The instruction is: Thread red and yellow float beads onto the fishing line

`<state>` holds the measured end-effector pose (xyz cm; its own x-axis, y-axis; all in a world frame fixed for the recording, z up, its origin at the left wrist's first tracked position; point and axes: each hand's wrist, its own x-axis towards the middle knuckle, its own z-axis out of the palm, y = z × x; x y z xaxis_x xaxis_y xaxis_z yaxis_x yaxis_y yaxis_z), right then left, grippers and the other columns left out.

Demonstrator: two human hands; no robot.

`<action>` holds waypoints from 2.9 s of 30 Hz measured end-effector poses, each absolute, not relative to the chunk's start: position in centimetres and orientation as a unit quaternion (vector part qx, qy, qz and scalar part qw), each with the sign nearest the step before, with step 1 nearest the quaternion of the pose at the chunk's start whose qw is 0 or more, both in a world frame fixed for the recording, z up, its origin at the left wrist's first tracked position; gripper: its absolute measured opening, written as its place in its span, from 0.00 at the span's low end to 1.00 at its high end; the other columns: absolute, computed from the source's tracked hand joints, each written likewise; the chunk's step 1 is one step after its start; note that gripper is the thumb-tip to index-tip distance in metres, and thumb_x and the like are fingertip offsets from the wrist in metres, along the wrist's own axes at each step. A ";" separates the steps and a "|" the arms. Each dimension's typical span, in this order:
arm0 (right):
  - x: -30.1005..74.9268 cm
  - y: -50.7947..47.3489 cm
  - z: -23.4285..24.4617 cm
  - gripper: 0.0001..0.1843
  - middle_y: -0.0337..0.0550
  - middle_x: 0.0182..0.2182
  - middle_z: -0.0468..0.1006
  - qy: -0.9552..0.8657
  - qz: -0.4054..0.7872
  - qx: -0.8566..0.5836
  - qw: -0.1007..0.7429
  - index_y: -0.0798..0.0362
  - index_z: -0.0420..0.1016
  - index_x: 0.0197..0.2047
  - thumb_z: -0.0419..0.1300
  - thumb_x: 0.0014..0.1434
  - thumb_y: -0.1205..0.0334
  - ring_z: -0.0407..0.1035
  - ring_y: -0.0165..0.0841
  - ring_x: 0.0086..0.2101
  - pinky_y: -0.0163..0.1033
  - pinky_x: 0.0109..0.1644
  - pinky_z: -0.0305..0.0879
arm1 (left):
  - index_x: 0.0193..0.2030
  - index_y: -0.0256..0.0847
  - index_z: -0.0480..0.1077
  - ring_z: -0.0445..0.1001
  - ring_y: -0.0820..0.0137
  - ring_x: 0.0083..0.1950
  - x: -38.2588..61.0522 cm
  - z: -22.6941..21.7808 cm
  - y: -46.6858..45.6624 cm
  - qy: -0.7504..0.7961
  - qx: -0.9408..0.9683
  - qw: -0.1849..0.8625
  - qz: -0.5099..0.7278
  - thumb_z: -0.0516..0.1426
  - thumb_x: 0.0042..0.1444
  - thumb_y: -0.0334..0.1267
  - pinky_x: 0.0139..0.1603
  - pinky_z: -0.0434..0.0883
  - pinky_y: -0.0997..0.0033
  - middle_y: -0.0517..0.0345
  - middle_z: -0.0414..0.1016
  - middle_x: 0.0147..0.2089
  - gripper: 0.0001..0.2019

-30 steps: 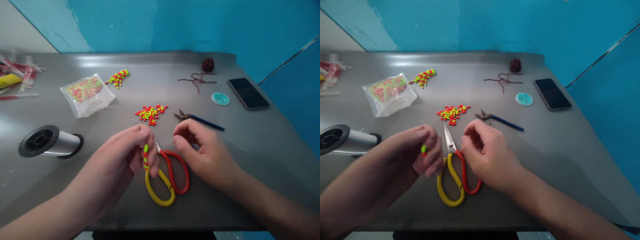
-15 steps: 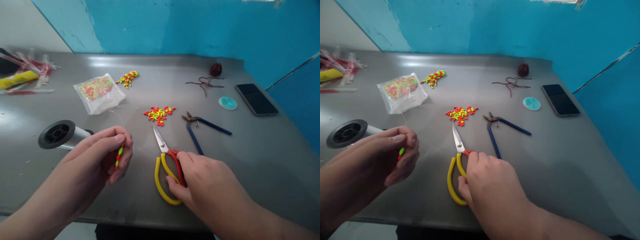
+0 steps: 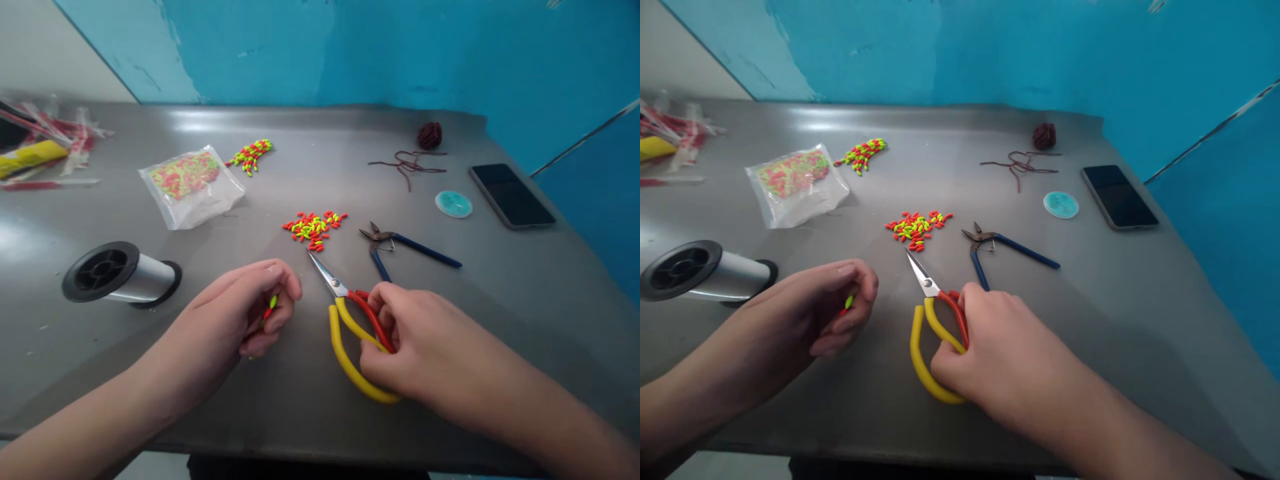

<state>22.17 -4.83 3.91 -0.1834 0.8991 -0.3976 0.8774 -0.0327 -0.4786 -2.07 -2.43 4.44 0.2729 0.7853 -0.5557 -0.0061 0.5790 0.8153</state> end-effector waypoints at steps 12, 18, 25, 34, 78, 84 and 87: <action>22.2 -2.3 3.8 0.17 0.31 0.24 0.75 -0.455 0.686 -0.495 0.278 0.49 0.72 0.39 0.77 0.58 0.57 0.68 0.29 0.24 0.33 0.27 0.63 | 0.29 0.40 0.72 0.46 0.73 0.25 0.9 4.3 -1.7 0.440 0.303 0.822 0.196 0.50 0.68 0.52 0.26 0.48 0.70 0.64 0.54 0.25 0.22; 21.6 -2.5 0.6 0.05 0.39 0.33 0.84 -0.491 0.615 -0.495 0.369 0.49 0.82 0.43 0.70 0.69 0.57 0.77 0.34 0.33 0.38 0.36 0.72 | 0.25 0.42 0.63 0.41 0.73 0.23 0.9 2.8 -1.5 0.431 0.280 0.844 0.150 0.49 0.67 0.46 0.23 0.43 0.71 0.67 0.48 0.23 0.19; 20.9 -2.3 0.3 0.08 0.41 0.35 0.84 -0.430 0.640 -0.528 0.356 0.48 0.83 0.44 0.74 0.65 0.56 0.77 0.37 0.34 0.43 0.39 0.73 | 0.30 0.44 0.71 0.58 0.68 0.30 -1.6 0.7 -2.9 0.463 0.391 0.793 0.068 0.51 0.74 0.50 0.27 0.60 0.73 0.59 0.62 0.30 0.22; 20.6 -1.6 -0.8 0.10 0.35 0.31 0.79 -0.465 0.642 -0.488 0.366 0.47 0.78 0.32 0.69 0.67 0.63 0.70 0.33 0.30 0.39 0.34 0.66 | 0.35 0.43 0.77 0.56 0.71 0.30 -1.1 0.2 -2.7 0.427 0.336 0.834 0.093 0.53 0.75 0.51 0.27 0.58 0.77 0.61 0.63 0.31 0.20; 19.8 -3.9 3.4 0.32 0.35 0.29 0.70 -0.452 0.741 -0.470 0.162 0.47 0.65 0.37 0.73 0.56 0.30 0.62 0.30 0.27 0.38 0.31 0.64 | 0.35 0.43 0.72 0.71 0.73 0.33 -2.2 1.6 0.2 0.408 0.433 0.669 0.446 0.58 0.76 0.41 0.38 0.71 0.71 0.63 0.72 0.33 0.14; 18.8 -3.4 3.4 0.35 0.32 0.26 0.68 -0.446 0.757 -0.461 0.122 0.46 0.61 0.37 0.77 0.52 0.32 0.63 0.29 0.27 0.36 0.32 0.64 | 0.36 0.43 0.73 0.72 0.73 0.32 -2.3 1.4 0.2 0.401 0.402 0.693 0.444 0.60 0.75 0.42 0.35 0.71 0.73 0.64 0.72 0.32 0.13; 18.7 -3.2 3.3 0.36 0.32 0.26 0.68 -0.439 0.764 -0.461 0.110 0.46 0.61 0.38 0.77 0.51 0.32 0.65 0.29 0.27 0.35 0.32 0.64 | 0.36 0.43 0.74 0.71 0.74 0.32 -2.2 1.5 0.1 0.400 0.399 0.698 0.439 0.60 0.75 0.42 0.35 0.70 0.74 0.64 0.72 0.31 0.13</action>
<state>18.73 -3.23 3.32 -0.5512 0.5717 -0.6077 0.2369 -0.5912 -0.7710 -2.23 0.13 1.46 0.2940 0.9327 -0.2089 -0.2932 0.2960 0.9091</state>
